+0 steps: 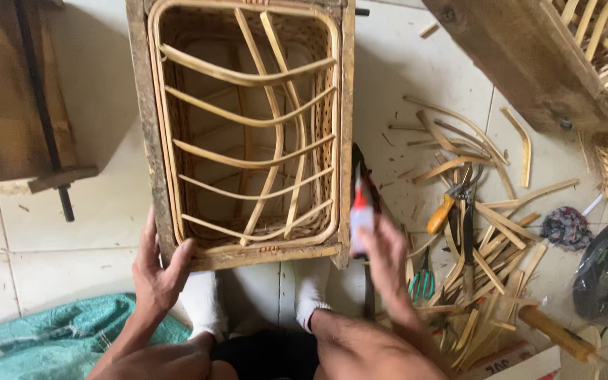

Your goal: The person applies glue to the joints of a rectangular woven basket frame and secures the pieces using a hammer and pliers. They then insert a long bamboo strip into the basket structure.

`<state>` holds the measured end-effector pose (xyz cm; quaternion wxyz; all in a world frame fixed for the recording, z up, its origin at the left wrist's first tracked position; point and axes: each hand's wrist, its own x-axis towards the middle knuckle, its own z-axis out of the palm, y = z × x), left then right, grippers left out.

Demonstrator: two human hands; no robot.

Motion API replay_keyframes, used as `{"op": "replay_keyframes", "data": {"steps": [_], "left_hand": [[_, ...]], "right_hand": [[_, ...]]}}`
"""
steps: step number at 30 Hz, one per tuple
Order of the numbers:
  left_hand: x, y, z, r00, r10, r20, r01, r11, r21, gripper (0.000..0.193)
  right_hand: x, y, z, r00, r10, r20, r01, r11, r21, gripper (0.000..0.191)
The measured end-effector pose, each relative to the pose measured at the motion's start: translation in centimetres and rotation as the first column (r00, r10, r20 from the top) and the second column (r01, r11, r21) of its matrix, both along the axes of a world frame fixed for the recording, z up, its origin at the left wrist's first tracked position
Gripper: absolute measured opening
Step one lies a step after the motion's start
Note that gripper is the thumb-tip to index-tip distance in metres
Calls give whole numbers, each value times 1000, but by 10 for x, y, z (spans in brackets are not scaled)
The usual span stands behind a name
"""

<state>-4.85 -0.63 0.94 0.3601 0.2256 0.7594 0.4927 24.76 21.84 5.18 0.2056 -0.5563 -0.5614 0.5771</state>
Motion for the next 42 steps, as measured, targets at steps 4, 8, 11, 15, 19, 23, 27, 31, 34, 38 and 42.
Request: {"op": "replay_keyframes", "data": {"steps": [4,8,11,15,19,23,27,31,34,38,42], "left_hand": [[-2,2,0,997,57,49,-52,994,-97,81],[-5,0,-1,989,-41,-144,40,999,-7,76],[-5,0,-3,995,-24,-97,22,1000,-15,77],[-5,1,-4,1000,12,9,-12,1000,-8,78],[-4,3,-5,999,22,37,-23,999,28,76],[-3,4,-7,1000,18,17,-19,998,59,74],[-3,4,-9,998,24,54,-29,996,86,74],[-3,6,-7,998,21,60,-28,993,112,74],[-3,7,-5,998,19,66,-26,994,110,74],[-4,8,-1,996,21,82,-29,995,94,74],[-4,7,-2,996,26,90,-33,997,75,75]], "right_hand": [[23,-38,-8,997,82,2,-81,991,-105,27],[18,-40,-16,998,63,22,-61,992,-114,25],[11,-36,-13,999,40,-1,-40,988,-151,28],[7,-32,-8,997,37,69,-25,985,-173,30],[10,-34,-8,994,56,97,-42,988,-146,30],[14,-40,-9,995,69,65,-63,994,-88,29],[15,-40,-12,995,75,68,-70,995,-66,29],[13,-36,-15,994,60,93,-52,995,-85,28],[13,-35,-17,996,44,72,-37,995,-94,30],[14,-41,-19,995,39,87,-31,995,-90,30],[19,-44,-15,996,74,51,-70,995,-75,30]]}}
